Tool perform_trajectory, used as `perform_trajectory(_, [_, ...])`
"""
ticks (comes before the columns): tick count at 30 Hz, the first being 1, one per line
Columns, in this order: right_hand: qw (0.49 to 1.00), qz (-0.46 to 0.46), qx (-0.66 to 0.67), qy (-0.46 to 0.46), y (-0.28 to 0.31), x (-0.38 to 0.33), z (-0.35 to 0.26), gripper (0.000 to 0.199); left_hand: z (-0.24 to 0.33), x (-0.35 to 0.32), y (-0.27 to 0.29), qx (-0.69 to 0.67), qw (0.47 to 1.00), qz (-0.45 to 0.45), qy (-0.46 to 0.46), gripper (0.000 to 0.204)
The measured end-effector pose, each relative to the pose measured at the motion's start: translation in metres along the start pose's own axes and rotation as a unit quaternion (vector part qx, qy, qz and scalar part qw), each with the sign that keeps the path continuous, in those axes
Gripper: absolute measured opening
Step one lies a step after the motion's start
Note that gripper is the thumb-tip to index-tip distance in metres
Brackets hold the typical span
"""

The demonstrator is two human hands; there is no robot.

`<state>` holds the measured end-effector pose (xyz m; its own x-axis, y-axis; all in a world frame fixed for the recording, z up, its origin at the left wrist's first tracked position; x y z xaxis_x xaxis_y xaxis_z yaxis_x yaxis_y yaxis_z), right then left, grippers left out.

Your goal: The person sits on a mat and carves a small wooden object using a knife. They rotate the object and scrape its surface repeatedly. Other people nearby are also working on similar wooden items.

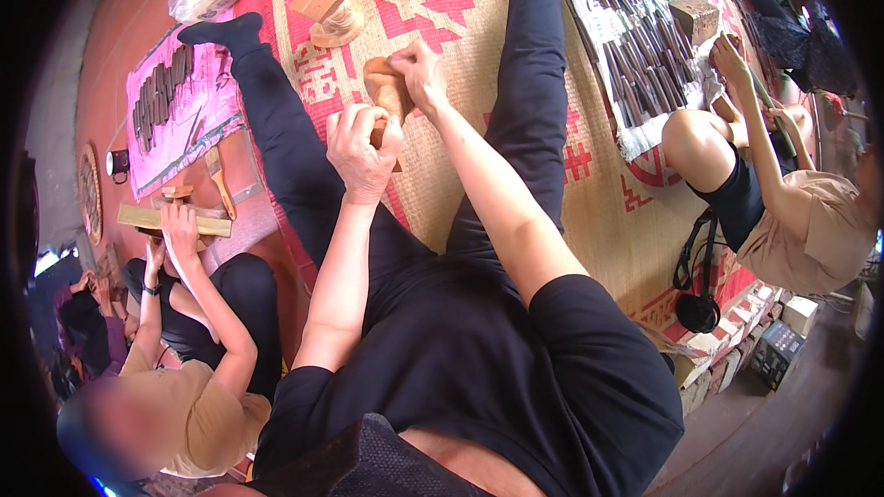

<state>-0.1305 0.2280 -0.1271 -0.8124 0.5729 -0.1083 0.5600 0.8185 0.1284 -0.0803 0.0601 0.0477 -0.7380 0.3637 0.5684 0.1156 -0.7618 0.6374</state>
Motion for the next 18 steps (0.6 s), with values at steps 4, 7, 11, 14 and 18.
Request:
perform_trajectory(4, [0.999, 0.026, -0.025, -0.01, 0.003, 0.016, 0.01, 0.018, 0.0, 0.007, -0.003, 0.012, 1.0, -0.007, 0.004, 0.012])
perform_trajectory(7, [0.992, 0.075, 0.088, -0.046, 0.017, 0.011, 0.034, 0.015, 0.003, 0.0, -0.002, -0.003, 1.0, -0.015, -0.019, 0.012])
perform_trajectory(11, [0.954, 0.049, 0.261, -0.139, 0.014, -0.009, 0.044, 0.009, 0.01, -0.02, 0.004, -0.012, 0.998, -0.016, -0.052, 0.013])
perform_trajectory(14, [0.939, 0.055, 0.317, -0.122, 0.019, -0.017, 0.028, 0.011, 0.014, -0.024, 0.003, -0.009, 0.998, -0.017, -0.055, 0.015])
perform_trajectory(18, [0.947, 0.056, 0.28, -0.147, 0.034, -0.023, 0.028, 0.011, 0.013, -0.026, 0.002, -0.007, 0.998, -0.024, -0.054, 0.015])
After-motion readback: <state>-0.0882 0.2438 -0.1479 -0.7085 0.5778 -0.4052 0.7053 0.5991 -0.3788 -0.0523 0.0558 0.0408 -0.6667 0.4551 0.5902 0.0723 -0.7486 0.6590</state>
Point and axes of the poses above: each hand's wrist, its own x-axis towards the middle knuckle, its own y-axis out of the back of the hand, z = x × y, the point moved 10 cm from there along x, towards the middle knuckle
